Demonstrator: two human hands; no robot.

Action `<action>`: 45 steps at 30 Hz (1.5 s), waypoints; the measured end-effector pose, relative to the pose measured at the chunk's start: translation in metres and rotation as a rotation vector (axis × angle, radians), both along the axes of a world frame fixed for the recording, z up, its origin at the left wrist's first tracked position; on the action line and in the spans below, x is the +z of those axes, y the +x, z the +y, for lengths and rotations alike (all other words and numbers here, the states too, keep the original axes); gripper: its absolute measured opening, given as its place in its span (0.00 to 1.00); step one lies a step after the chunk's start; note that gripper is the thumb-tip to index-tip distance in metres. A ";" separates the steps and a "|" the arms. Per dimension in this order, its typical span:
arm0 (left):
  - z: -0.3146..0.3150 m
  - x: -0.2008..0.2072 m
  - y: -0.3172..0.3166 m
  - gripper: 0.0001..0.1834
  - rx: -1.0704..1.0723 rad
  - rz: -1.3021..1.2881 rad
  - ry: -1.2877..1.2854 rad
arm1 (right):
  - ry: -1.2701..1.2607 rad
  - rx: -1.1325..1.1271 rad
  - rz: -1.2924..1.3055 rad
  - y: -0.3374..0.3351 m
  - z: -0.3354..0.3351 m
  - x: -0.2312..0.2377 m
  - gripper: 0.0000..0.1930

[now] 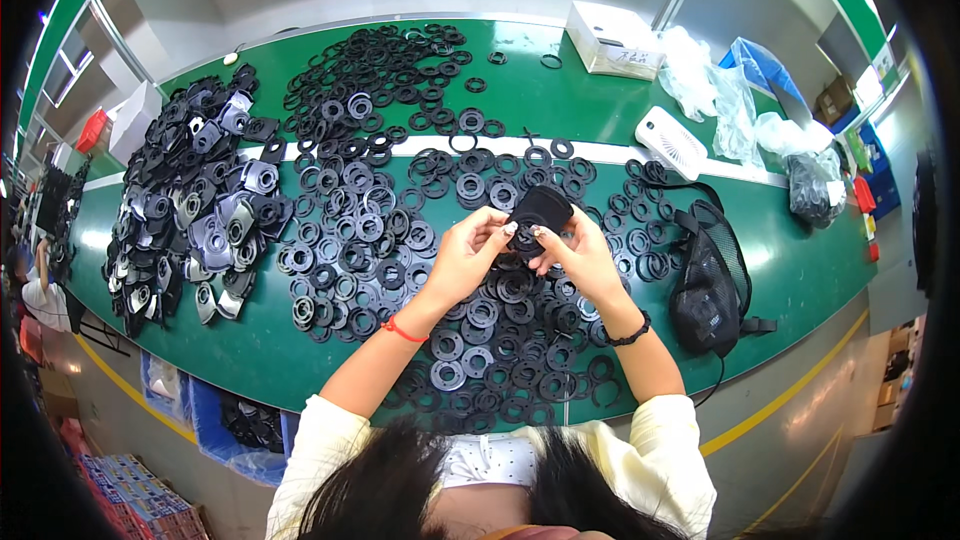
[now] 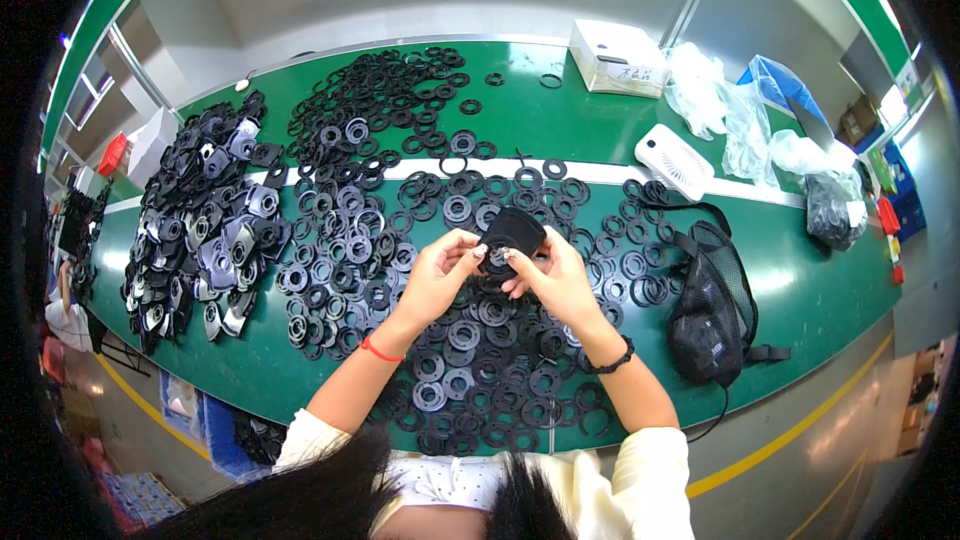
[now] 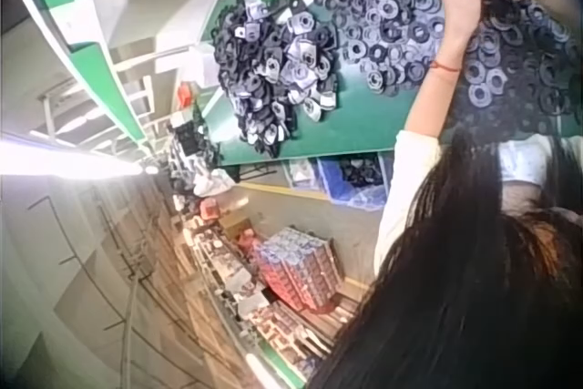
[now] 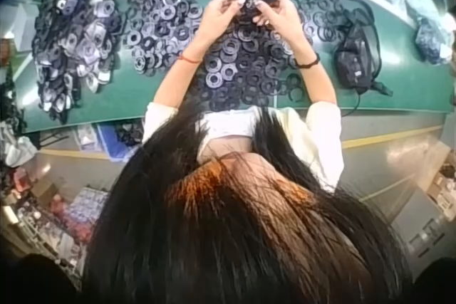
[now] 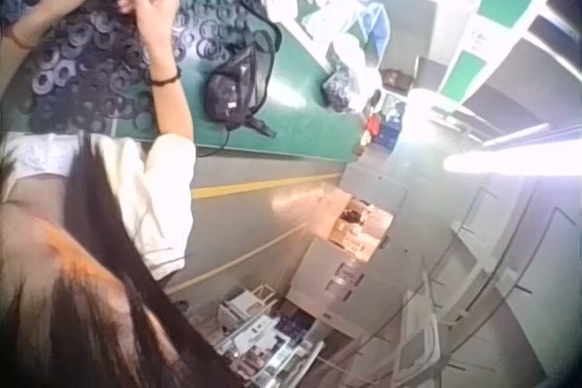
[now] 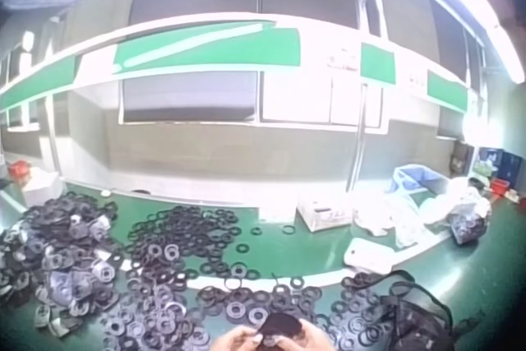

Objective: Sorting and packaging black circular plastic gaskets or washers into a plastic bag.

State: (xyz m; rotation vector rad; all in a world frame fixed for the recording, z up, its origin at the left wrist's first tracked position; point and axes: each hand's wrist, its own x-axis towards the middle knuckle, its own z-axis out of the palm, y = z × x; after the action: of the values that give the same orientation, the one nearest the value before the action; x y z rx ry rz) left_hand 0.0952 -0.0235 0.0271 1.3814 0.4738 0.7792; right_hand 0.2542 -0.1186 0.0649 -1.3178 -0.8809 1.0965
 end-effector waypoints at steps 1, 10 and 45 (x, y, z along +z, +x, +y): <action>0.001 0.001 -0.002 0.12 -0.018 0.062 0.034 | -0.033 -0.002 -0.086 0.000 0.000 0.002 0.20; -0.013 0.012 -0.002 0.09 0.066 0.301 0.572 | 0.189 0.008 -0.884 0.003 -0.006 -0.003 0.06; 0.175 -0.089 -0.463 0.18 1.122 0.448 -0.042 | -0.414 0.436 -1.064 0.041 -0.110 0.016 0.15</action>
State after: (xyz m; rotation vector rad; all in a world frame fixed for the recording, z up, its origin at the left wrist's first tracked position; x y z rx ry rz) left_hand -0.3683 0.1511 -0.0617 1.1815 1.6825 1.3224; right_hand 0.2951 -0.2281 0.0812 -2.1825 -1.8499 0.8756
